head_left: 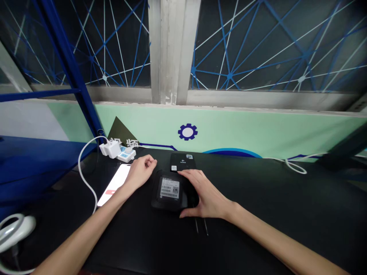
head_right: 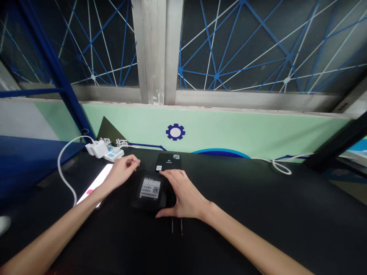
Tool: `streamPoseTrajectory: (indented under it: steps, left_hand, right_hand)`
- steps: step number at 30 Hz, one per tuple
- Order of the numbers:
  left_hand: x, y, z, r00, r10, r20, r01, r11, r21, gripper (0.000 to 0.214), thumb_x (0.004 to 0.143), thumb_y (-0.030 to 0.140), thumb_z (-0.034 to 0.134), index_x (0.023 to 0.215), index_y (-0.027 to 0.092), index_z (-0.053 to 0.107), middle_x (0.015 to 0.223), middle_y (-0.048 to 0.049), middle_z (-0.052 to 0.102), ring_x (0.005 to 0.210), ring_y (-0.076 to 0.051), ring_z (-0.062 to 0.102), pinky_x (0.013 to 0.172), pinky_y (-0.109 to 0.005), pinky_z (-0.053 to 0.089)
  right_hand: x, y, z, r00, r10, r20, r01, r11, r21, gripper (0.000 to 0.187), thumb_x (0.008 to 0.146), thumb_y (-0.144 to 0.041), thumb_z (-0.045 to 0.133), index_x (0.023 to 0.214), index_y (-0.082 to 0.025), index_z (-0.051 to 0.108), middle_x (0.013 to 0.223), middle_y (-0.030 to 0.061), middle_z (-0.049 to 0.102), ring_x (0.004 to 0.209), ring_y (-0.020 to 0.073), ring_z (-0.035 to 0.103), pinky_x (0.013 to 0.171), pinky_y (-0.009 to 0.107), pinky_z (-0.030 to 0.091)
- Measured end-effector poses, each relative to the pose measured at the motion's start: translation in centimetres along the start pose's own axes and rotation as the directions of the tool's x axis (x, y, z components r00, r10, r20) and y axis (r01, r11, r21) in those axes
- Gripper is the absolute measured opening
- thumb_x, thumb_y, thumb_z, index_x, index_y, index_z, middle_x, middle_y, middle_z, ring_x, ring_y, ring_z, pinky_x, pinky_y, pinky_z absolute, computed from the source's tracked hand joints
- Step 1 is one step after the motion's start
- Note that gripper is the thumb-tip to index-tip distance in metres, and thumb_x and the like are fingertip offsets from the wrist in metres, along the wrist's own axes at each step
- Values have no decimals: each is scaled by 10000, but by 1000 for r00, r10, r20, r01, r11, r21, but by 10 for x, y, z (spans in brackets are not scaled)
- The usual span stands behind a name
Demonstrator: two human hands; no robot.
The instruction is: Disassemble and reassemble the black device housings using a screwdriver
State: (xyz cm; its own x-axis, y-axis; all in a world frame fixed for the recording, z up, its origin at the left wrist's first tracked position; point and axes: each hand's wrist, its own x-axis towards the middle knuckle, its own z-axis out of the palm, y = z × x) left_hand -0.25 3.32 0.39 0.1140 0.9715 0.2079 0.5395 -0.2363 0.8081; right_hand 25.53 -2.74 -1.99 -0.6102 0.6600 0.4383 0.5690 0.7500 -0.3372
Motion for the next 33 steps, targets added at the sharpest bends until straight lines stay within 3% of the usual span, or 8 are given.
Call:
streamPoseTrajectory:
  steps: [3, 8, 12, 16, 21, 26, 33]
  left_hand:
    - [3, 1, -1, 995, -84, 54, 96, 949, -299, 276, 826, 439, 577, 683, 206, 541, 648, 12, 551, 625, -149, 527, 637, -266, 394]
    - [8, 9, -11, 957, -224, 182, 288, 686, -668, 217, 775, 374, 583, 711, 212, 455, 628, 47, 464, 533, -99, 472, 583, -237, 436]
    - [9, 13, -15, 924, -275, 265, 373, 491, -787, 172, 767, 272, 599, 716, 206, 449, 584, 74, 406, 481, -74, 428, 521, -199, 409]
    - [9, 12, -14, 904, -290, 314, 411, 390, -824, 141, 796, 232, 598, 729, 197, 480, 572, 70, 432, 472, -74, 436, 478, -188, 383]
    - [11, 6, -15, 907, -282, 313, 405, 378, -833, 144, 828, 229, 604, 727, 190, 509, 568, 63, 473, 476, -75, 451, 487, -190, 390]
    - [14, 0, -13, 918, -265, 296, 387, 427, -817, 159, 849, 244, 606, 721, 178, 537, 587, 44, 526, 494, -77, 467, 517, -193, 403]
    - [12, -3, -13, 923, -219, 317, 385, 499, -777, 145, 829, 277, 664, 767, 160, 603, 642, 22, 580, 538, -86, 519, 543, -201, 410]
  right_hand:
    - [0, 1, 0, 1000, -6, -10, 6, 1000, -10, 1110, 635, -657, 843, 1510, -191, 344, 1392, 202, 523, 1267, 382, 508, 1071, 550, 407]
    - [0, 1, 2, 999, -24, -28, 24, 1000, 6, 1124, 657, -597, 861, 1549, -225, 287, 1455, 191, 470, 1316, 373, 489, 1093, 538, 433]
    - [0, 2, 4, 998, -39, -43, 41, 998, 53, 1147, 689, -519, 873, 1586, -254, 210, 1511, 181, 405, 1390, 358, 439, 1138, 506, 428]
    - [-1, 1, 4, 994, -80, -69, 85, 994, 69, 1071, 778, -412, 836, 1606, -269, 172, 1541, 172, 374, 1423, 330, 419, 1158, 479, 425]
    - [-2, 0, 7, 968, -157, -195, 169, 985, 46, 800, 907, -310, 719, 1579, -286, 287, 1475, 148, 487, 1366, 289, 504, 1120, 449, 477]
    - [-3, -2, 11, 909, -211, -360, 224, 975, -6, 641, 935, -184, 677, 1512, -271, 414, 1337, 125, 638, 1219, 249, 635, 1019, 399, 554]
    - [-4, -2, 14, 871, -208, -446, 220, 975, -26, 468, 916, -130, 686, 1358, -235, 573, 1389, 160, 604, 1124, 243, 686, 924, 368, 596]
